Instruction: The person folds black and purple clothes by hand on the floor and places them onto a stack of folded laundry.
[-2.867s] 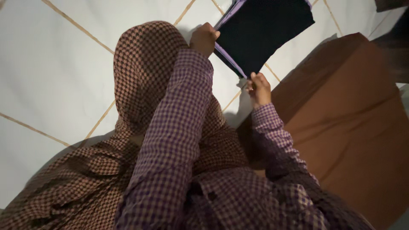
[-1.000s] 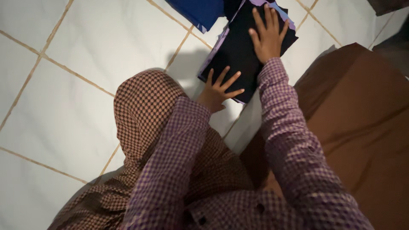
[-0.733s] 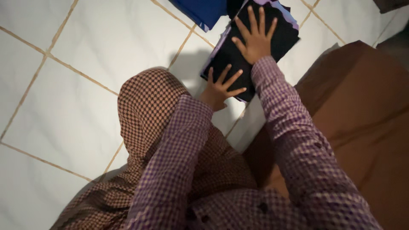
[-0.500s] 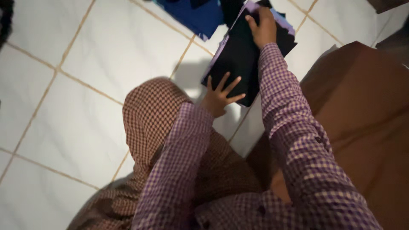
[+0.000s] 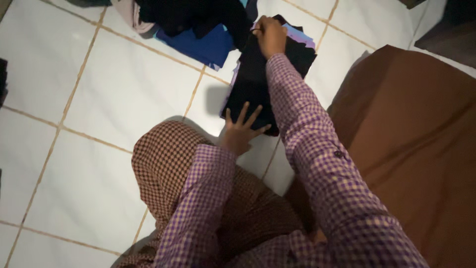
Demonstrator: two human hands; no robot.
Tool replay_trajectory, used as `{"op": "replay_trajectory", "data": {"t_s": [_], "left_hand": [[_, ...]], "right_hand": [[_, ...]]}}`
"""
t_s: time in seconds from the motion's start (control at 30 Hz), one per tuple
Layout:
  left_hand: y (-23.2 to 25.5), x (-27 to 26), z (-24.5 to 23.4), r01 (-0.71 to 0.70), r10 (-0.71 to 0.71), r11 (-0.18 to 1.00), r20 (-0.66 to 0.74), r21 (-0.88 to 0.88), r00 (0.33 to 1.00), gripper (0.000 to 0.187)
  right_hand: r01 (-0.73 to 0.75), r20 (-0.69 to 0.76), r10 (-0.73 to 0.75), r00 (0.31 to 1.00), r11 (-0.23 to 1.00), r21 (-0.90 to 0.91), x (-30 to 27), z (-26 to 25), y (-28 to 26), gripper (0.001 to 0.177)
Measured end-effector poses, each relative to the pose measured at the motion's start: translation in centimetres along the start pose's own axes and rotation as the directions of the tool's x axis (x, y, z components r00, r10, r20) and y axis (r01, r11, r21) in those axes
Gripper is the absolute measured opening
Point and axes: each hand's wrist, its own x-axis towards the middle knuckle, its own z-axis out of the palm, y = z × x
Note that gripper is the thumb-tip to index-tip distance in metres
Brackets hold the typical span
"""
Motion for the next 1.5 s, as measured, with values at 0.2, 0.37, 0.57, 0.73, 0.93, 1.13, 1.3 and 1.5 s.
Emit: {"op": "replay_trajectory", "data": {"t_s": [0.2,0.37,0.57,0.73,0.93,1.13,1.3,1.5], "left_hand": [[-0.3,1.1,3.1,0.018,0.017,0.990,-0.251,0.138,0.968,0.083],[0.3,1.5,2.9,-0.130,0.152,0.986,-0.245,0.104,0.958,0.086],[0.4,1.1,1.5,-0.113,0.111,0.994,-0.118,-0.008,0.987,0.086],[0.5,1.0,1.7,-0.074,0.113,0.978,-0.198,0.195,0.974,0.080],[0.4,0.8,1.1,-0.070,0.108,0.966,-0.143,0.251,0.984,0.075],[0.3,0.5,1.7,-0.066,0.110,0.971,-0.188,0.229,0.976,0.068],[0.7,0.6,1.0,-0.032,0.026,0.994,0.058,0.107,0.998,0.055],[1.0,-0.2,-1.2,-0.040,0.056,0.983,-0.089,0.177,0.994,0.073]], "right_hand": [[0.223,-0.138,-0.213,0.967,0.973,0.057,-3.1,-5.6,-2.0,0.019],[0.016,-0.301,-0.041,0.953,0.996,-0.087,-9.1,-11.0,1.4,0.018],[-0.135,-0.230,0.194,0.954,0.959,0.250,-12.2,-10.9,6.1,0.027],[-0.307,-0.103,0.467,0.878,0.716,0.627,-9.7,-6.4,11.1,0.020],[-0.219,-0.176,0.339,0.924,0.848,0.483,-9.2,-7.7,9.6,0.014],[0.048,-0.226,0.136,0.965,0.752,0.658,-14.3,-9.7,-3.6,0.070],[0.346,0.357,-0.314,0.880,0.938,-0.027,-16.7,-8.0,-7.1,0.081],[0.181,0.164,-0.151,0.975,0.964,-0.193,-12.5,-6.9,-0.4,0.072]]}}
